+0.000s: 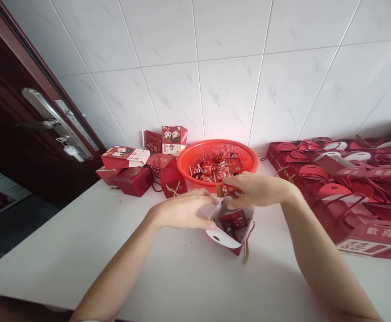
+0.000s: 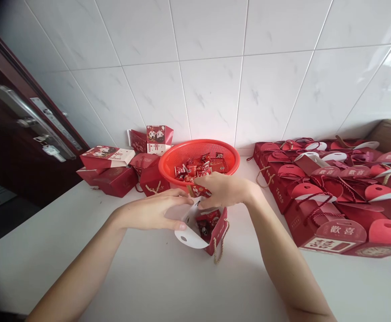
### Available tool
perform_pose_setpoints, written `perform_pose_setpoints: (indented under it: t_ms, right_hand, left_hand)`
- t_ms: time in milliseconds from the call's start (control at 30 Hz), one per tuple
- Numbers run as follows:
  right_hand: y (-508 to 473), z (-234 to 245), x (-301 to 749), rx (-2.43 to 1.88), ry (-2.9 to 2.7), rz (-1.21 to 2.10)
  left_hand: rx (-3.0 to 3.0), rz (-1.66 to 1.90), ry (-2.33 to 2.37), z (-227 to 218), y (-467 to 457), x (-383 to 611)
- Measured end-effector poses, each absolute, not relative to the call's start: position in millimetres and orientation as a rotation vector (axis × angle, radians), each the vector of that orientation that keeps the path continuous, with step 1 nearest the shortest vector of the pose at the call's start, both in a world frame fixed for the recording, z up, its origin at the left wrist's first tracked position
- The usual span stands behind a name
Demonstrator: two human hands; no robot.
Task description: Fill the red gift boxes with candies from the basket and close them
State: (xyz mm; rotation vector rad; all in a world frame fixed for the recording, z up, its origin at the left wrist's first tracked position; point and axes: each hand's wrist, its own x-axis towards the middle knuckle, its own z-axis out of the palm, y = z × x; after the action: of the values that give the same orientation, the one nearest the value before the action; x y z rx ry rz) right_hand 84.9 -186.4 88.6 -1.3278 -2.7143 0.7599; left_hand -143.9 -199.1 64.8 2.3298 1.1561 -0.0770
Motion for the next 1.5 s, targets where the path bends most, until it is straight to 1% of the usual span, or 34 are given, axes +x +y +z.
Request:
perform_pose_setpoints:
  t_ms: [167,267,333,433,567,667,767,933,1067,1200,1367,1500]
  right_hand:
    - [-188.1,88.9,80.6,-0.893,-2.607,0.953]
    - [-187.0,88.3,76.7,-0.823,-2.641,0.944]
    - [-186.0,87.2,75.5,-0.796,-2.706,0.996]
    - [-185.5,85.6,75.6,-0.853,-2.812,1.072]
    - [-187.0,84.9,74.5,-1.001,-2.83,0.911]
    - [-188.7,84.4,70.6,-1.053,-2.795,0.931]
    - [-190.0,82.0,65.1,-1.075,-2.891,0.962]
    - [-190.4,75.0,60.4,-1.201,-3.051,0.878]
    - [-191.6,72.9,61.6,-1.15,-2.992,0.841]
    - [-197.1,75.9,62.3,-1.187,-2.972,0.841]
    - [-207.2,82.0,63.0,-1.215,-2.902,0.663]
    - [-205.4,73.5,60.3,-1.183,-2.982,0.829]
  left_hand:
    - [2.349,0.001,1.045,68.8,-202.7,-141.8]
    - [2.298,0.002,1.108,68.0,-202.9,-142.6]
    - [2.289,-0.033,1.144,65.9,-201.8,-144.2]
    - [2.297,-0.061,1.139,63.0,-199.9,-146.2]
    - [2.299,-0.078,1.137,62.9,-199.6,-145.7]
    - [2.288,-0.098,1.143,64.6,-200.6,-144.3]
    - [2.285,-0.096,1.128,65.3,-201.1,-144.0]
    - [2.299,-0.056,1.115,63.3,-200.8,-145.4]
    - [2.299,-0.086,1.133,62.5,-200.5,-146.3]
    - [2.292,-0.1,1.151,64.7,-202.0,-145.8]
    - [2.294,-0.065,1.173,67.5,-205.9,-144.3]
    - [2.306,-0.042,1.164,64.2,-206.0,-145.0]
